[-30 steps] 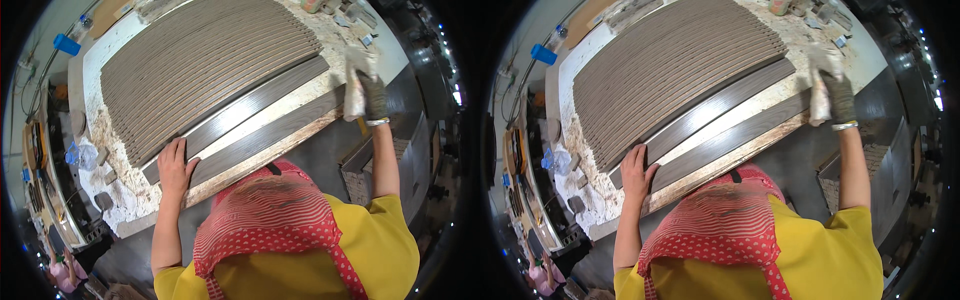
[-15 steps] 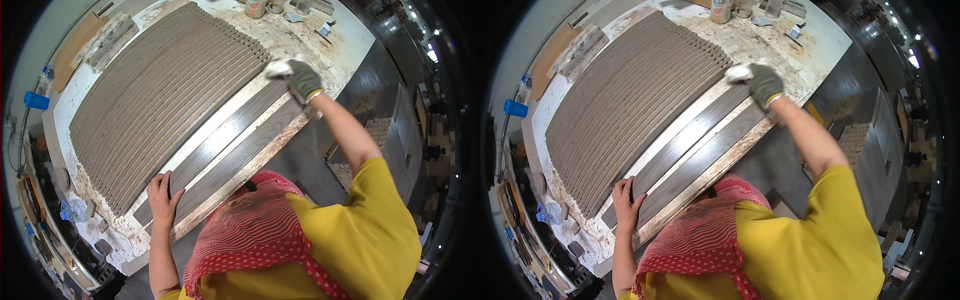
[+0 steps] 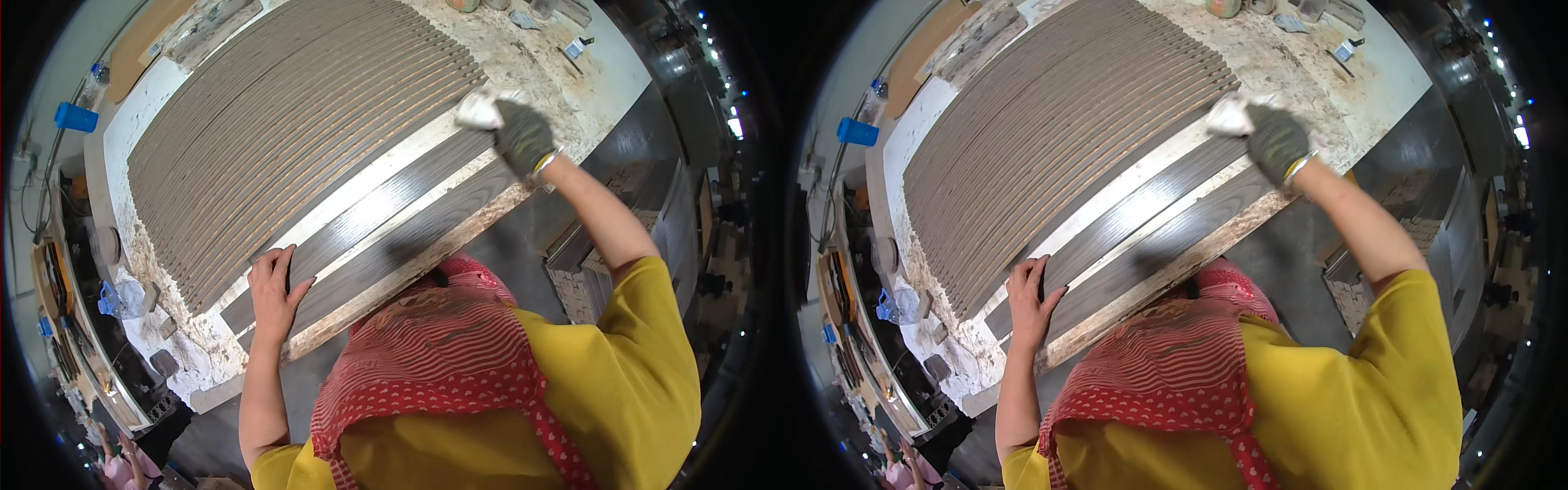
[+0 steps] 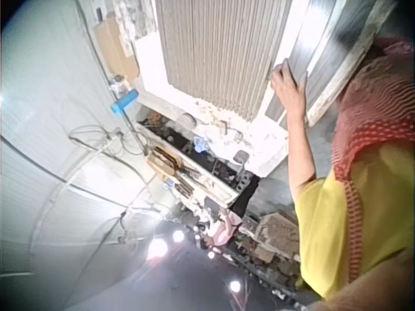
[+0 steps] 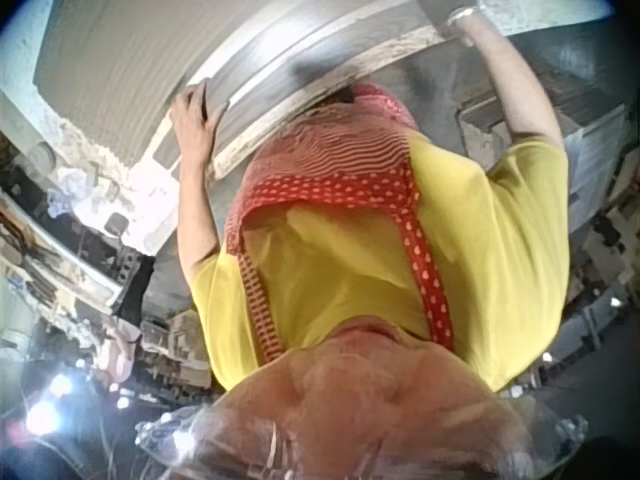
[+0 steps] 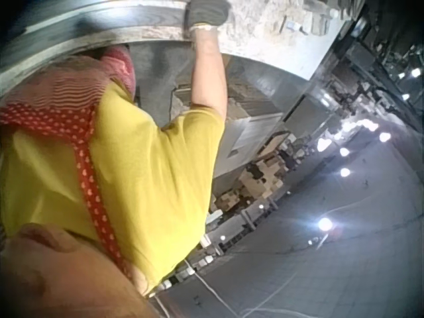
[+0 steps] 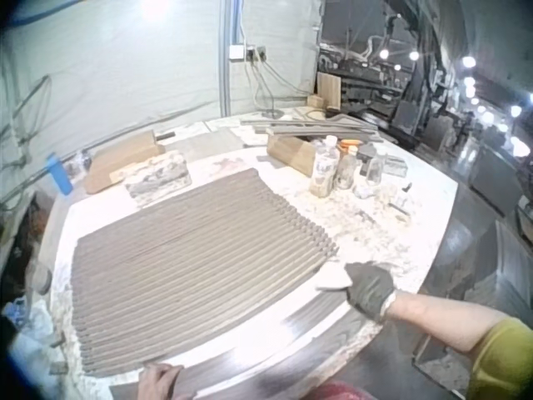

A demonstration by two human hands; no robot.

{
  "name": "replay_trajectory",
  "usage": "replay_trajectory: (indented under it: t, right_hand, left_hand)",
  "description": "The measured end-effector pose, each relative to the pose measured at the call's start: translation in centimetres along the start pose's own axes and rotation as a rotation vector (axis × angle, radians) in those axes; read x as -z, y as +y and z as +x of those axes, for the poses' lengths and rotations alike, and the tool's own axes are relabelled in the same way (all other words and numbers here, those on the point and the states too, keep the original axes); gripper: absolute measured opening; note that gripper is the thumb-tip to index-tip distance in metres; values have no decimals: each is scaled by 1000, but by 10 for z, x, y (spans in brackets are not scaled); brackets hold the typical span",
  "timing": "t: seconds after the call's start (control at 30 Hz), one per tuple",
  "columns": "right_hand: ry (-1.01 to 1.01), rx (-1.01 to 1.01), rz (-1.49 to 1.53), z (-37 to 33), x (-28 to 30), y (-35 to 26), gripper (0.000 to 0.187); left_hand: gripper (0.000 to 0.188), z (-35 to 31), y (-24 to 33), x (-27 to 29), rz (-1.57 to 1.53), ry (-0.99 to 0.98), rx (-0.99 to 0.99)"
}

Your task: The person wipes individual wood slats with a cloth, applies liquid from a bottle to the cloth, and continues wiping the slats one at a time while they are on a work table.

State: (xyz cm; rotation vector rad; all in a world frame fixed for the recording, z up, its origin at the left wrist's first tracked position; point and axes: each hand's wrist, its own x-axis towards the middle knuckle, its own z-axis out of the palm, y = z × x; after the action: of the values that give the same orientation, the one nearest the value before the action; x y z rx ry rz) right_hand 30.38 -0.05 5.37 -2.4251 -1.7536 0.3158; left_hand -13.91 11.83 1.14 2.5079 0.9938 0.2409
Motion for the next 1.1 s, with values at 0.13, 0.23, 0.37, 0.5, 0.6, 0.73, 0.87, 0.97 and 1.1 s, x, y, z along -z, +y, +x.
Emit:
replay_trajectory:
  t: [0.13, 0.23, 0.37, 0.5, 0.6, 0.73, 0.87, 0.97, 1.1]
  right_hand:
    - [476, 492, 383, -34, -112, -97, 27]
    - [-50, 503, 243, -34, -69, -139, 21]
    - [198, 302, 465, -18, 4, -64, 19]
    - [160, -197, 185, -10, -17, 37, 34]
    - [136, -188, 94, -2, -26, 37, 36]
    - [283, -154, 44, -10, -38, 38, 39]
    - [300, -103, 142, -15, -47, 44, 42]
    - [276, -102, 158, -17, -51, 48, 47]
    - [240, -94, 184, -16, -48, 48, 54]
  left_hand:
    - [60, 2, 2, -1, -10, -5, -24]
    - [60, -1, -4, -1, -25, -8, -12]
    - [54, 3, 4, 10, -142, -59, 34]
    - [42, 55, 53, 7, -221, -95, -98]
    - [43, 107, 91, -21, -272, -235, -114]
    - [50, 140, 122, -53, -111, -264, -151]
    - [45, 147, 121, -65, -177, -301, 4]
    - [48, 151, 137, -74, -150, -284, 111]
    - [51, 161, 165, -88, -140, -234, 225]
